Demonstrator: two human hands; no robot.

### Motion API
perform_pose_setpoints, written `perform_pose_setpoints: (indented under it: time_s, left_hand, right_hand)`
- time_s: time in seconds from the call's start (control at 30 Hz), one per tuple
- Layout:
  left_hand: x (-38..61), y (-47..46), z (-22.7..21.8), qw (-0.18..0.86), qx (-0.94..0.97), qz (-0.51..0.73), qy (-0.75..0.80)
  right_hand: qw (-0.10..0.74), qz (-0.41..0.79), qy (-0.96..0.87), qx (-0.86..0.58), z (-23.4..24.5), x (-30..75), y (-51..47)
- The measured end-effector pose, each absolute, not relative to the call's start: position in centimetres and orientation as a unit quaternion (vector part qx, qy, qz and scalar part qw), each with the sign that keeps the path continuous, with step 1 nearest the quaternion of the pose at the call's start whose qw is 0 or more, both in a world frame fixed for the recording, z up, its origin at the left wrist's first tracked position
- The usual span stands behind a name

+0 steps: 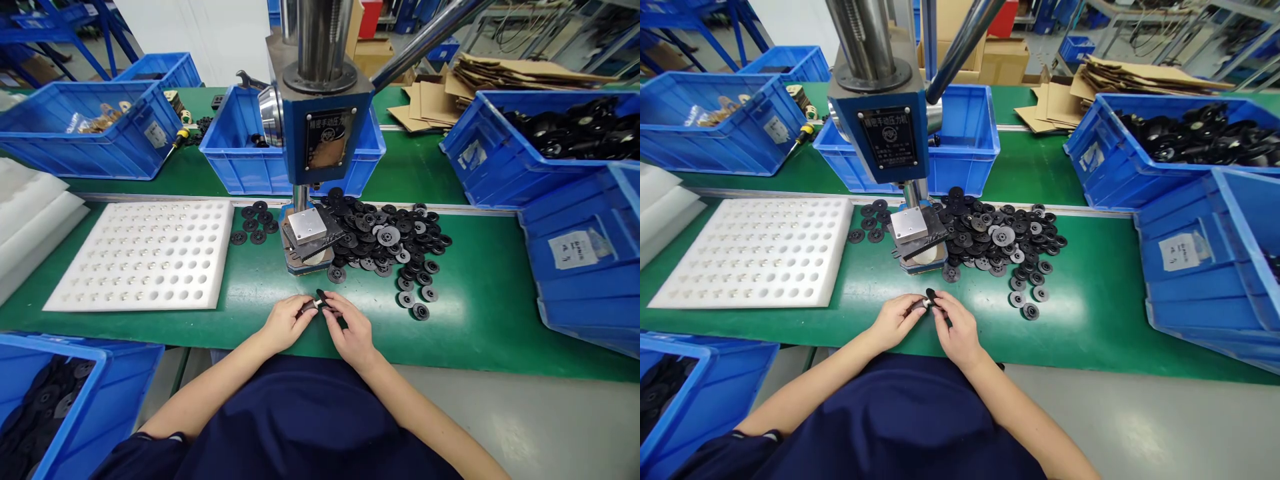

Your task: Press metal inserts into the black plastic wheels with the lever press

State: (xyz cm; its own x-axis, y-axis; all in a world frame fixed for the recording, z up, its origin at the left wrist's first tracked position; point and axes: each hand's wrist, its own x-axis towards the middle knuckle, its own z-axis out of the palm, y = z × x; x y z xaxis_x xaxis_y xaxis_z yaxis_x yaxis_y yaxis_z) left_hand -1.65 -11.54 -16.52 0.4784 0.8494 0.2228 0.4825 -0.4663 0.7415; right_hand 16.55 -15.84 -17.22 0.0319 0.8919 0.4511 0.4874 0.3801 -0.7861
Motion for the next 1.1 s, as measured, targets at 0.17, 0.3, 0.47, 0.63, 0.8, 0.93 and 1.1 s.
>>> perform_pose_setpoints:
  time_s: [0.17, 0.3, 0.47, 0.63, 0.8, 0.93, 1.1]
  left_hand:
    - [-1.7, -11.57, -16.36, 0.306, 0.8, 0.305, 0.417]
    - [-1.66, -11.7, -16.32, 0.299, 0.798, 0.313, 0.42]
    - [-1.69, -11.8, -16.45, 0.297, 0.794, 0.316, 0.425]
    - [-1.79, -11.79, -16.56, 0.292, 0.797, 0.311, 0.428]
    - [-1.91, -11.78, -16.62, 0.301, 0.796, 0.309, 0.424]
    - [-1.96, -11.77, -16.56, 0.309, 0.794, 0.311, 0.421]
    - [-1.93, -11.73, -16.72, 0.318, 0.787, 0.312, 0.427]
  right_hand:
    - [0.509, 0.215, -0.672, -0.493, -16.97, 16.59, -16.09]
    - [0.493, 0.205, -0.689, -0.49, -16.9, 16.71, -16.32]
    - [0.487, 0.219, -0.69, -0.488, -16.99, 16.81, -16.5]
    - [0.498, 0.215, -0.697, -0.469, -17.09, 16.79, -16.5]
    - [0.49, 0.213, -0.704, -0.467, -16.97, 16.8, -16.41]
    - [0.466, 0.189, -0.73, -0.463, -17.04, 16.9, -16.39]
    - [0.447, 0.168, -0.747, -0.463, -17.0, 16.74, -16.43]
